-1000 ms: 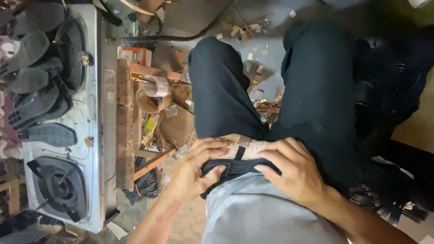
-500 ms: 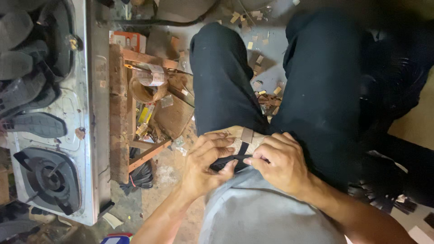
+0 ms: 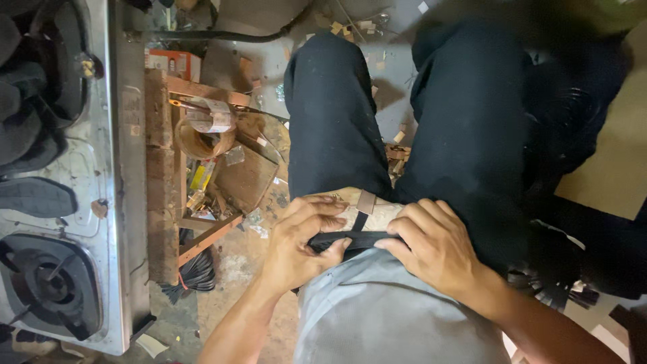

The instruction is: The person sits at a cluttered workbench and attaches rubber soles to shoe uppers, pressing and hammering the sole onto the shoe by hand. They work on the shoe resting on their lap, then place the finished shoe on a shelf with other completed shoes.

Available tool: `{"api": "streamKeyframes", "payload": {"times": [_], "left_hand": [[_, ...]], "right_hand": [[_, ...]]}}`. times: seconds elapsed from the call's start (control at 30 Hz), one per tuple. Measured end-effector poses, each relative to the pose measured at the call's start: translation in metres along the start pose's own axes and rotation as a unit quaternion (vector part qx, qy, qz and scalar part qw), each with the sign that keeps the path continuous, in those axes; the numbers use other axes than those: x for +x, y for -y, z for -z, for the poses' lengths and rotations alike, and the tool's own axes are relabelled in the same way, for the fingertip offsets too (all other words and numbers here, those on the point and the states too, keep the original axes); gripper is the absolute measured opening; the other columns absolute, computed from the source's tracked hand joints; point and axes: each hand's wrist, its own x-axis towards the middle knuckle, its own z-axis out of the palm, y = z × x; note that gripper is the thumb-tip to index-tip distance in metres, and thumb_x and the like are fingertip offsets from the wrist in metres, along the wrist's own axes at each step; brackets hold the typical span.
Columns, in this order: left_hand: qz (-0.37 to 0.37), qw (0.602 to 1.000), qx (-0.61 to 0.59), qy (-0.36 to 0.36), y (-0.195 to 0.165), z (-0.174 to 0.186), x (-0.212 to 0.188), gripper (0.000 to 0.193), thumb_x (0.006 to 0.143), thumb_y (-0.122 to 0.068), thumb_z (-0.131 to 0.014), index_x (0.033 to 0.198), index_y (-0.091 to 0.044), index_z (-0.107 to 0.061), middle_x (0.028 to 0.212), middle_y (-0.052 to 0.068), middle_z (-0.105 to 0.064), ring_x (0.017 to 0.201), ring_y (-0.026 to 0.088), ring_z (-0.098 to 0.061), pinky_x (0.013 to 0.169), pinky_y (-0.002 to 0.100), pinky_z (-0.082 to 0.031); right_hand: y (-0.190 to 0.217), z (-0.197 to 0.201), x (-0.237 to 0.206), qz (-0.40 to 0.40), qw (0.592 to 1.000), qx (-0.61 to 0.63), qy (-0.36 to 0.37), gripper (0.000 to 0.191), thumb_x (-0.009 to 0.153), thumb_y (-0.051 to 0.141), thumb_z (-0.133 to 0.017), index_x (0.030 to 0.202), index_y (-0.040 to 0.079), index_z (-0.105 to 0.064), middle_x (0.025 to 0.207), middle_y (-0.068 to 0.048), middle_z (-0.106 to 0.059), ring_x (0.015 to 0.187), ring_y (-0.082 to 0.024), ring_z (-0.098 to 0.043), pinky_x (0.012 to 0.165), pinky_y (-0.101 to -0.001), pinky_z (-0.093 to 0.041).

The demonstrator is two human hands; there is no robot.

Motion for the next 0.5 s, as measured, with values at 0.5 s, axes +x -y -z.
{"api": "streamKeyframes", "payload": {"times": [0.5], "left_hand": [[0.043,0.960,0.162,0.224,-0.024,0.032,0.001,0.072,0.069,-0.024,-0.087,0.137,-0.014,-0.066,0.142,0.007,-0.064,0.139,0.036,-0.051,0.108,0.050,-0.044]], "right_hand": [[-0.025,0.001,-0.025,-0.089,0.995,0.030,-0.022,0.052,0.056,0.032,-0.094,0.094,0.003,-0.071,0.099,-0.009,-0.066,0.092,-0.029,-0.061,0.083,-0.0424,-0.045]]}}
